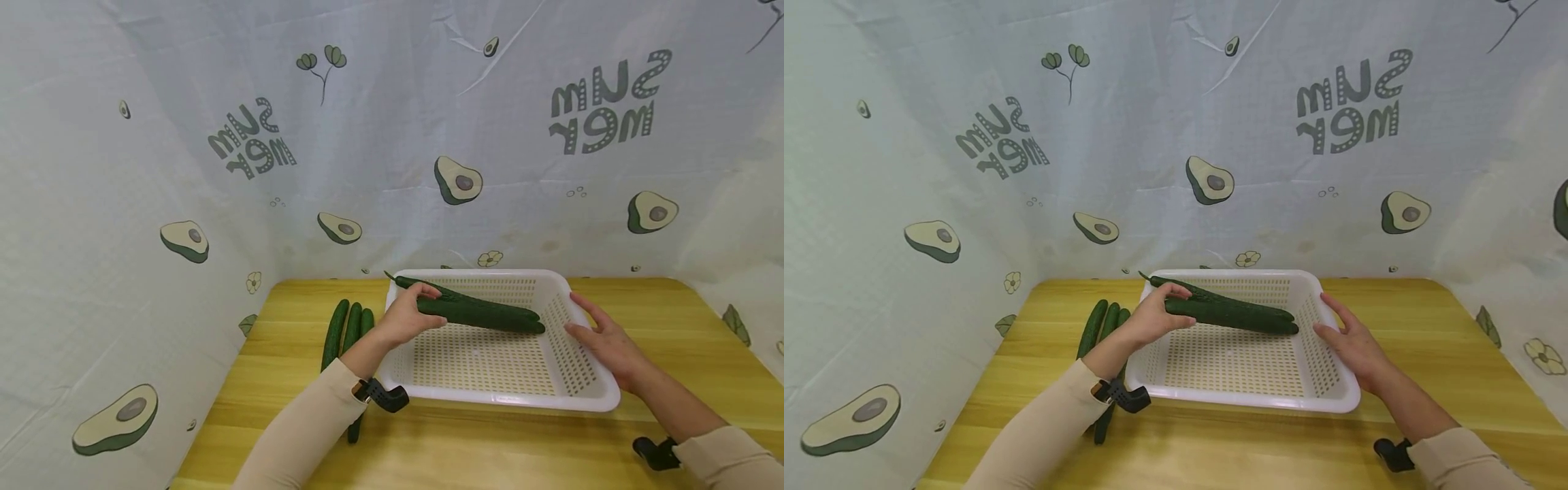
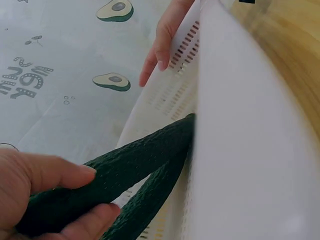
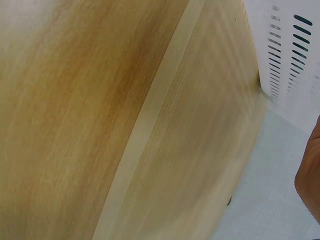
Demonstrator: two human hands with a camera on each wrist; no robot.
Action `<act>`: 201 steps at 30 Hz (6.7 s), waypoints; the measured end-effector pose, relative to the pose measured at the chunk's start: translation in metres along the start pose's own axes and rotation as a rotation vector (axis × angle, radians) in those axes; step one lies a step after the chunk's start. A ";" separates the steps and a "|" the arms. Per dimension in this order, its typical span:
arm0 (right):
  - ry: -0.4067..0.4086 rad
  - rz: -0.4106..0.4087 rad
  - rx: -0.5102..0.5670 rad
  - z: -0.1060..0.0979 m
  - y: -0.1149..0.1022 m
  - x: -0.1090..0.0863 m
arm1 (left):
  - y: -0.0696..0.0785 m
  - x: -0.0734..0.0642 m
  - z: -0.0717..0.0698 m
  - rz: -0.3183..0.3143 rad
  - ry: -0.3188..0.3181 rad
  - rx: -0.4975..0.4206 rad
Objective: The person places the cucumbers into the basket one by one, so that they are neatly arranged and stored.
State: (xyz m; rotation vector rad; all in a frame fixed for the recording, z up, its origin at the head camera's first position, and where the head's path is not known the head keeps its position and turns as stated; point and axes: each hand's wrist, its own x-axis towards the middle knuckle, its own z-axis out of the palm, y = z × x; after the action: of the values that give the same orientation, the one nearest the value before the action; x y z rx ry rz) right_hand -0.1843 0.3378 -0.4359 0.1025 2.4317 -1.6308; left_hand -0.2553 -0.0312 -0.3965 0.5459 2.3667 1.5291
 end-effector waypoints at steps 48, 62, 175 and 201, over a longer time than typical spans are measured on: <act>-0.010 -0.015 0.034 0.001 0.003 -0.001 | -0.027 0.019 -0.043 0.037 0.059 0.570; -0.017 -0.017 0.035 0.001 0.002 -0.001 | -0.032 -0.010 -0.069 0.049 0.152 0.369; -0.007 -0.034 0.055 0.002 0.001 -0.001 | -0.074 -0.124 -0.114 -0.017 0.711 -0.024; -0.014 -0.049 0.062 0.002 0.004 -0.002 | -0.026 -0.087 -0.064 0.178 0.320 -0.159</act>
State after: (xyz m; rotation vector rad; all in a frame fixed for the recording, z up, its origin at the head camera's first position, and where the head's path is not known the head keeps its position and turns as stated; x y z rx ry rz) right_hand -0.1818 0.3378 -0.4404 0.0414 2.3924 -1.7224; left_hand -0.2087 -0.1326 -0.3926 0.5201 2.4449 1.9974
